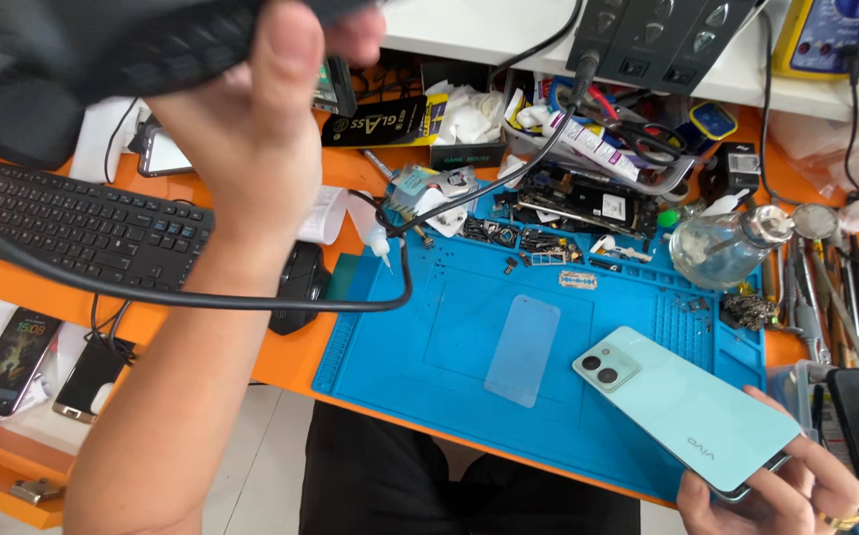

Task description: The person uses a heat gun to warm the back cover of a mobile phone and then pries it open with a plastic tool to expose the internal parts.

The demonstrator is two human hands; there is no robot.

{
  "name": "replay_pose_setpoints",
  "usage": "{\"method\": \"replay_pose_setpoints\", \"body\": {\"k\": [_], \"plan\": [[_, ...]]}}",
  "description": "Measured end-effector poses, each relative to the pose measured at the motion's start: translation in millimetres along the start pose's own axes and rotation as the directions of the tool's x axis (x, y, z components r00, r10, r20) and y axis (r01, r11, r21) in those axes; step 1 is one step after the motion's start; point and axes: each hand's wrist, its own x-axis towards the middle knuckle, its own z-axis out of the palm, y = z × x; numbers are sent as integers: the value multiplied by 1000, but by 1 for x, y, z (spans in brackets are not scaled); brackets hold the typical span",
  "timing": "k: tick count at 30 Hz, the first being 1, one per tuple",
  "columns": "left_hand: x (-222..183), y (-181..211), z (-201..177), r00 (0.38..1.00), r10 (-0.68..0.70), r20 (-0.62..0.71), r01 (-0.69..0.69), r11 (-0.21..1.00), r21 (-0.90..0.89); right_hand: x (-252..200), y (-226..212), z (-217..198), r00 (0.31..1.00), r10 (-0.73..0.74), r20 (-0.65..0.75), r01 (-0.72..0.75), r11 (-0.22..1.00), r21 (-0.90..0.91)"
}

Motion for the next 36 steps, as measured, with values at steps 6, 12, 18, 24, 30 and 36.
{"method": "replay_pose_setpoints", "body": {"k": [6,12,18,24,30,36], "plan": [[-64,1,-4,908,-418,-8,400,873,-278,17,-18,-4,995,-97,13,97,993,-62],[-117,-2,7,817,-576,-36,567,813,-131,17,-24,4,972,-191,-137,190,982,-16],[-141,-7,38,745,-666,-40,660,745,-99,41,-40,-12,939,-342,44,343,939,-12],[-152,-20,56,675,-738,24,734,668,-122,62,-71,-23,864,-382,327,425,903,-68],[-152,-26,62,670,-741,32,741,668,-66,65,-94,-18,802,-355,481,522,807,-275],[-157,-37,67,668,-743,44,744,665,-68,70,-92,-13,824,-383,416,509,824,-248]]}}
